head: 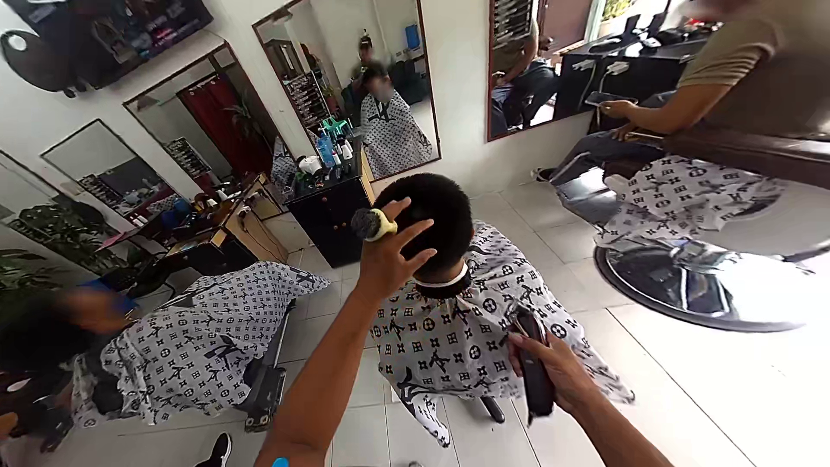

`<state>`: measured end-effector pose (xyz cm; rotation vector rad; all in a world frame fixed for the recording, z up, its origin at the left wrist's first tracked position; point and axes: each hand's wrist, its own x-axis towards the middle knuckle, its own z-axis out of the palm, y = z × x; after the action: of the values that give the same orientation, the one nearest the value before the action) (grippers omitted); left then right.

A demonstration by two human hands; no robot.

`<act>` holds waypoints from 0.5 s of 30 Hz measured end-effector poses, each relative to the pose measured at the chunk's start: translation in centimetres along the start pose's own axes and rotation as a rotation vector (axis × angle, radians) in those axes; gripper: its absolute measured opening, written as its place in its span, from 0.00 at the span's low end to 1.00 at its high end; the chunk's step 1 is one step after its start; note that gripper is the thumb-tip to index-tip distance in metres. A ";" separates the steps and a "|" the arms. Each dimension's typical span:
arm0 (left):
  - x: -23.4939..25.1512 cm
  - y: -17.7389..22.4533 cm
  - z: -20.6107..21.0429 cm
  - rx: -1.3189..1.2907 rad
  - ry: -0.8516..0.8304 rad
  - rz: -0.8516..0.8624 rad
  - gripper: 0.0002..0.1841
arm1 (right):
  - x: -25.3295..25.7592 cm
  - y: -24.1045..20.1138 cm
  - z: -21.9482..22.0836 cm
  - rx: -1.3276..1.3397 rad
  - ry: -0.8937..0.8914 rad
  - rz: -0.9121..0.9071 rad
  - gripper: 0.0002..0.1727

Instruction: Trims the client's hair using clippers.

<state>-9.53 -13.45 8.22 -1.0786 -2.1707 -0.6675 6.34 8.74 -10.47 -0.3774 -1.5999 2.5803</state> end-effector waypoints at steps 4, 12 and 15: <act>-0.5 -2.0 1.3 0.108 -0.194 0.062 0.36 | 0.2 -1.5 3.6 -0.058 0.025 -0.004 0.13; -1.0 -4.1 2.0 0.114 -0.250 0.081 0.44 | 2.8 -0.7 9.7 -0.197 0.052 0.040 0.21; -0.9 -4.4 2.1 0.100 -0.247 0.090 0.44 | 3.6 -1.3 11.0 -0.456 0.046 -0.007 0.23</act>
<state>-13.34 -14.91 5.46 -1.2524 -2.3184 -0.3974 0.04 0.40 -5.25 -0.4532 -2.1579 2.1607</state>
